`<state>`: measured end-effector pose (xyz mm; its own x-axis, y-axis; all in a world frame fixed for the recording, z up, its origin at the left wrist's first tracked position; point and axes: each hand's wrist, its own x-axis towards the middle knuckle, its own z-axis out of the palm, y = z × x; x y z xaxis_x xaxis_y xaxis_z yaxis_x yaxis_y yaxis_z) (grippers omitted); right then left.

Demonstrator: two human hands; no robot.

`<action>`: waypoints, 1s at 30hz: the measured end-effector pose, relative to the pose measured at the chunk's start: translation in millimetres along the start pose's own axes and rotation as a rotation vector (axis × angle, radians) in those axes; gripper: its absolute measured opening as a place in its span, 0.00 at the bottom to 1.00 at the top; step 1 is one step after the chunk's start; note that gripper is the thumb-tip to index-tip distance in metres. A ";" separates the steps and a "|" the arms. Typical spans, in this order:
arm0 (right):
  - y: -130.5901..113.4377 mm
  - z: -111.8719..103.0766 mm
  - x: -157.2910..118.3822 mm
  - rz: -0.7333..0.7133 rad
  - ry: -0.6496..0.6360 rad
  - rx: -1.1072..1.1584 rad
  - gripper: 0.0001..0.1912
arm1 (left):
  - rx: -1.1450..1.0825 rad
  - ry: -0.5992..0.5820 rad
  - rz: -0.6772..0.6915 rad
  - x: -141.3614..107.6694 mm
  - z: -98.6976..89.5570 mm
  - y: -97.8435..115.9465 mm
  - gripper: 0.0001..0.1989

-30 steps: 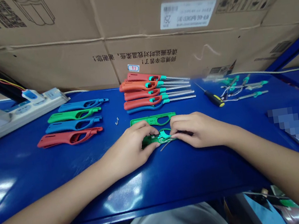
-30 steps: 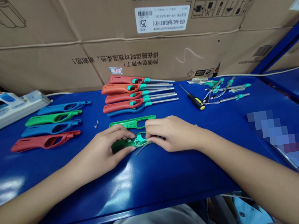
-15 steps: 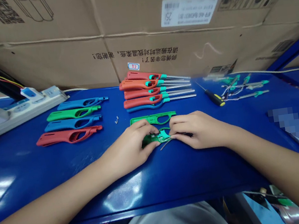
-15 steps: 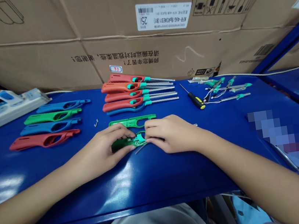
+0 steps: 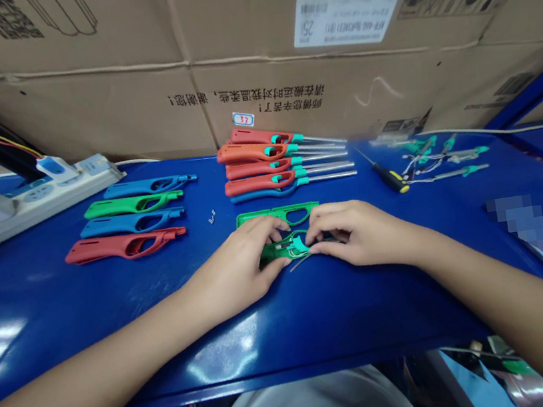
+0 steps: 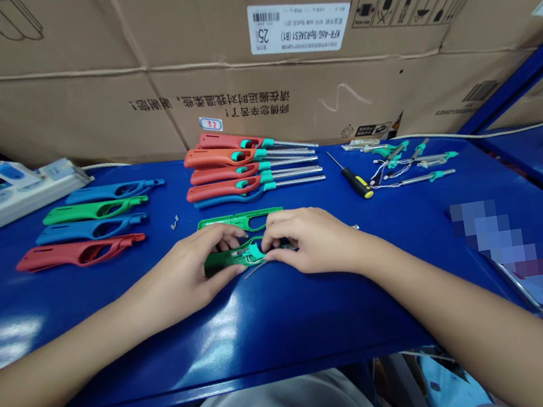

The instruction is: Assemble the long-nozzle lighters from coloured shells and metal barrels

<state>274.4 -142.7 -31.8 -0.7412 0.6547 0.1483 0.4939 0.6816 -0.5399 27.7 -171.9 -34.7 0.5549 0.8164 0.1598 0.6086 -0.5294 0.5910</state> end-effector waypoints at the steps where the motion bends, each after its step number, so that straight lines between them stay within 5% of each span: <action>1: 0.6 0.5 0.4 0.021 0.004 0.029 0.05 | 0.008 -0.001 0.006 -0.2 0.3 -0.2 0.15; 10: 1.4 2.0 0.8 -0.011 -0.008 0.067 0.11 | 0.052 -0.020 0.037 -2.2 -1.3 2.3 0.15; 30: -1.7 0.9 -2.1 -0.146 -0.070 -0.378 0.10 | 0.201 0.034 0.140 -5.5 4.3 3.7 0.12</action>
<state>274.8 -145.4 -31.9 -0.8387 0.5271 0.1370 0.5037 0.8464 -0.1727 29.4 -179.3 -36.8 0.6245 0.7373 0.2577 0.6297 -0.6705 0.3923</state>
